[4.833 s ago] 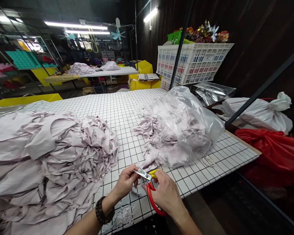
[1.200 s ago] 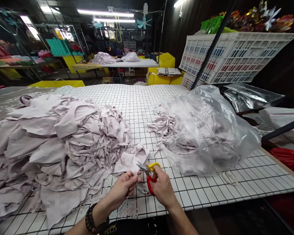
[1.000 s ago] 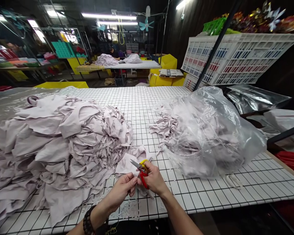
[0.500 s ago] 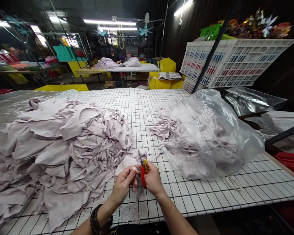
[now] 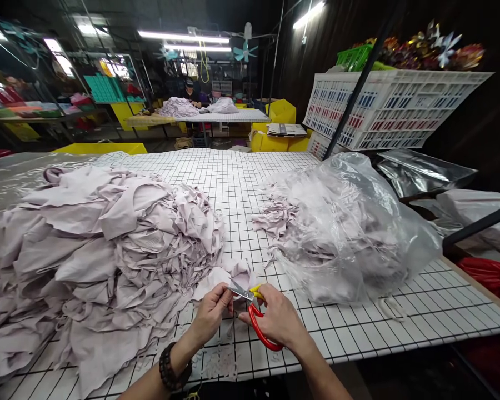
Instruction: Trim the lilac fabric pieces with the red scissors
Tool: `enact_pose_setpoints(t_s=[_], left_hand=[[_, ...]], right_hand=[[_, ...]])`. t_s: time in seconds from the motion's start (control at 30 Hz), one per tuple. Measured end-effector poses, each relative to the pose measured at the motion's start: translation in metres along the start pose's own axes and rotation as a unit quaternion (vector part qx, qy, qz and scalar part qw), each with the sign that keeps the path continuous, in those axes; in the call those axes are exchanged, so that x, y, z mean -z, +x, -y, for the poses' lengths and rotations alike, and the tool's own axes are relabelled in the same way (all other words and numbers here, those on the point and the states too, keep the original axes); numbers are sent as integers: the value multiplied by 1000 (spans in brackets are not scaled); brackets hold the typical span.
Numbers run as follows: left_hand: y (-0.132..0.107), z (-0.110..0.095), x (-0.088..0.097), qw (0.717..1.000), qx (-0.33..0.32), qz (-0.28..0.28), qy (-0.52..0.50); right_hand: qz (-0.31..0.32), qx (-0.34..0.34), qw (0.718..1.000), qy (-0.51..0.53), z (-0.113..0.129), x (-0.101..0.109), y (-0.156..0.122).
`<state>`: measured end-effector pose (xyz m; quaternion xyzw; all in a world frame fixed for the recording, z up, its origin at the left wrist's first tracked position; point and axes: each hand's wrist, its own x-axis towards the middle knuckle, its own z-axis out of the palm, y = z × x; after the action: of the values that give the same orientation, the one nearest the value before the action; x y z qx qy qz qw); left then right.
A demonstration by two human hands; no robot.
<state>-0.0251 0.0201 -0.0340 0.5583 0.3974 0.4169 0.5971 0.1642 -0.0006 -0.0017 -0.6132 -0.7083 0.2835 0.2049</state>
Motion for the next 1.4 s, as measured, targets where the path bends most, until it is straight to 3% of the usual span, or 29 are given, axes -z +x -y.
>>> enact_pose_setpoints(t_s=[0.5, 0.77, 1.17, 1.27, 1.33, 1.4], left_hand=[[0, 5, 6, 999, 9, 37, -33], [2, 4, 6, 996, 37, 45, -65], [2, 9, 10, 993, 63, 59, -76], [2, 3, 11, 997, 43, 59, -10], [1, -1, 11, 993, -3, 30, 112], [2, 1, 10, 962, -47, -17, 267]], right_hand=[[27, 4, 999, -36, 11, 3, 8], [-12, 16, 996, -83, 4, -7, 7], [-20, 42, 994, -96, -3, -14, 9], [-14, 27, 997, -68, -8, -13, 10], [0, -1, 1000, -19, -14, -10, 10], [15, -35, 998, 45, -21, -6, 10]])
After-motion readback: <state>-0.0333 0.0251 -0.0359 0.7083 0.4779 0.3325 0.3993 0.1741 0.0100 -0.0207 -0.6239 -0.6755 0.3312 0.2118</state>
